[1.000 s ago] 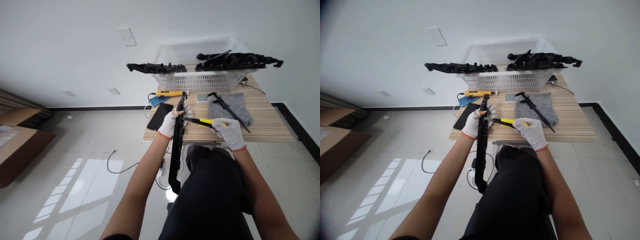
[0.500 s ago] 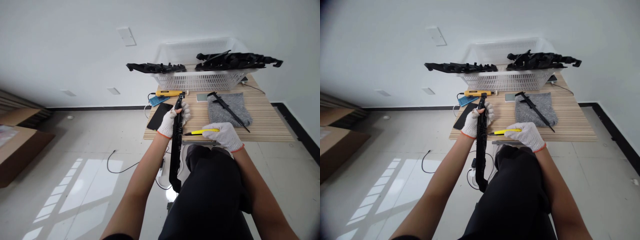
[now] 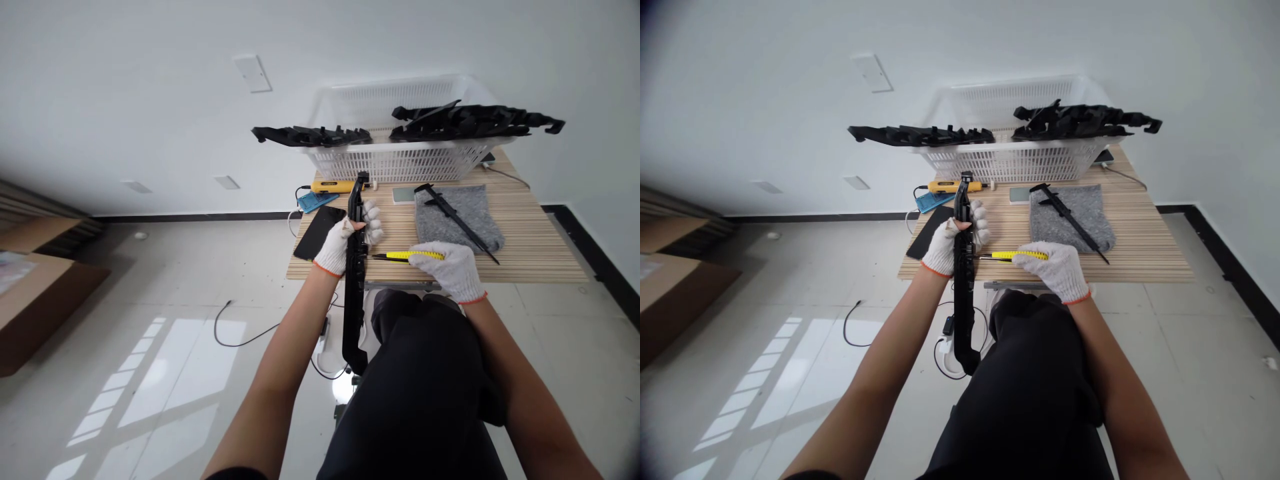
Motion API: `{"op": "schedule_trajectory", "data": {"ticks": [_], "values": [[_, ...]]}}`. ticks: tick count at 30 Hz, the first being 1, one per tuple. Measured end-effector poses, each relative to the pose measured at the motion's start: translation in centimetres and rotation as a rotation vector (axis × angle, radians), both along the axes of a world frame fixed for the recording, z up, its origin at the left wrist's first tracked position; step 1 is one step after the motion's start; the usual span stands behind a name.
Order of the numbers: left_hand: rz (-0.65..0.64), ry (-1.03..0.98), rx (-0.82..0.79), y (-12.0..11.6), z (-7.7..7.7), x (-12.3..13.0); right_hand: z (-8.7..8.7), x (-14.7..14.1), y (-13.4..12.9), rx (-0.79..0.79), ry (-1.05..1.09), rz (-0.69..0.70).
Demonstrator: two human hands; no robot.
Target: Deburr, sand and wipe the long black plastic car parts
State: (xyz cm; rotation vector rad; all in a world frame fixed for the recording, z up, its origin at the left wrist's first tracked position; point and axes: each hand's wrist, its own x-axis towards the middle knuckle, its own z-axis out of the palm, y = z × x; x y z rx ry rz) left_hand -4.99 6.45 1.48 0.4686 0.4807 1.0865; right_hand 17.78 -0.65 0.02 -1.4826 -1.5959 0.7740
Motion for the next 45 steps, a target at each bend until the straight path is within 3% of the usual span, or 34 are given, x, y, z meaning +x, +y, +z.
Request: {"op": "schedule_trajectory", "data": {"ticks": [7,14,24,33,45], "values": [[-0.003,0.065,0.010,0.0,-0.7,0.1,0.0,0.0,0.2,-0.004,0.027,-0.101],[0.003,0.166,-0.011,0.1,-0.8,0.5,-0.8,0.3,0.8,-0.073,0.352,-0.171],[-0.002,0.086,-0.065,-0.2,0.3,1.1,-0.7,0.2,1.1,-0.074,0.218,-0.136],[-0.001,0.117,-0.032,0.2,-0.8,0.6,-0.6,0.1,1.0,-0.036,0.222,-0.139],[-0.013,0.124,-0.055,0.5,-0.9,0.6,-0.8,0.1,1.2,-0.059,0.280,-0.132]]}}
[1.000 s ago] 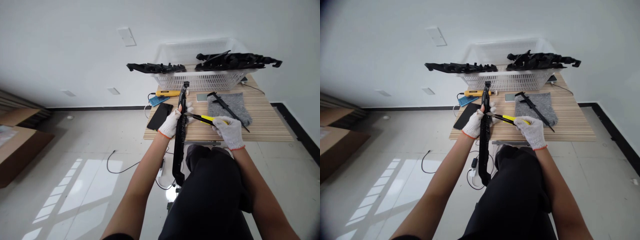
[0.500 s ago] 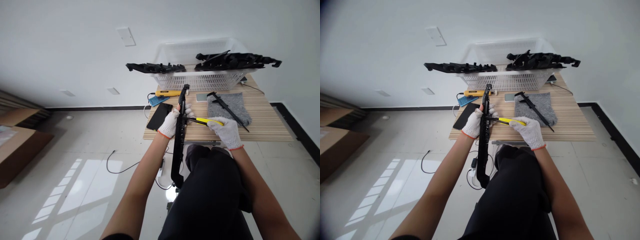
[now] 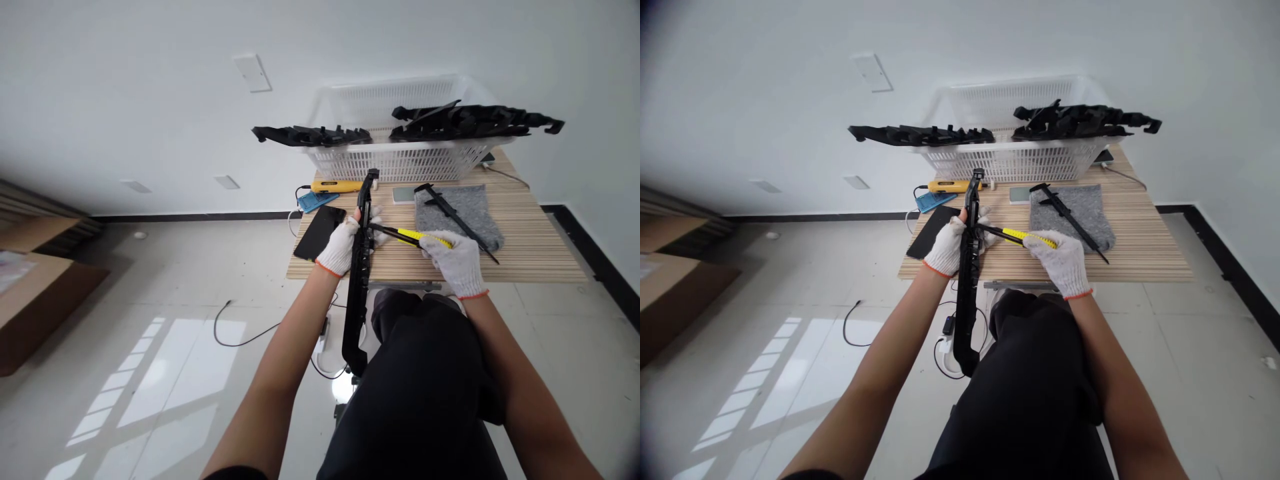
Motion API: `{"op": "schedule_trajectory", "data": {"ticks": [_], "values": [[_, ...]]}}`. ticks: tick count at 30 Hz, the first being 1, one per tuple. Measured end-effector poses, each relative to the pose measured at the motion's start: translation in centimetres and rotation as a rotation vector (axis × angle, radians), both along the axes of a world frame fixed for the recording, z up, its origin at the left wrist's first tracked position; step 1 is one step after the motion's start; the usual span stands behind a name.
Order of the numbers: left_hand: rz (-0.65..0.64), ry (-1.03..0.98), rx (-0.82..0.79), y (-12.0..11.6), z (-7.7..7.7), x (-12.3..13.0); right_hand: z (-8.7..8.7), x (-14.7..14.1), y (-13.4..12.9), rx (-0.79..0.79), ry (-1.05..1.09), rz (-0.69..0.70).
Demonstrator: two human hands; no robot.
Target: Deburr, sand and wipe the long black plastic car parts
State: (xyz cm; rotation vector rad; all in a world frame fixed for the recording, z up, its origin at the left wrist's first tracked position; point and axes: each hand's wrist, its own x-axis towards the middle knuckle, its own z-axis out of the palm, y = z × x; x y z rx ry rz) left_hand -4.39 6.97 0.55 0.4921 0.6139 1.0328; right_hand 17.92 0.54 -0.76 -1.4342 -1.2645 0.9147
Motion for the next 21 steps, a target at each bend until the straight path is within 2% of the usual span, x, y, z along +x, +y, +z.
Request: {"op": "schedule_trajectory", "data": {"ticks": [5,13,18,21], "values": [[0.005,0.008,-0.005,-0.1,0.1,0.0,0.1,-0.1,-0.2,0.006,-0.047,0.001],[-0.007,-0.018,-0.021,-0.3,0.4,0.1,0.2,-0.2,0.0,-0.026,0.012,0.019],[0.041,-0.010,-0.054,-0.3,0.7,0.4,0.1,0.1,-0.1,-0.006,0.009,0.014],[0.022,-0.073,-0.048,-0.5,0.9,0.6,0.4,0.3,-0.3,-0.019,-0.060,0.130]]}}
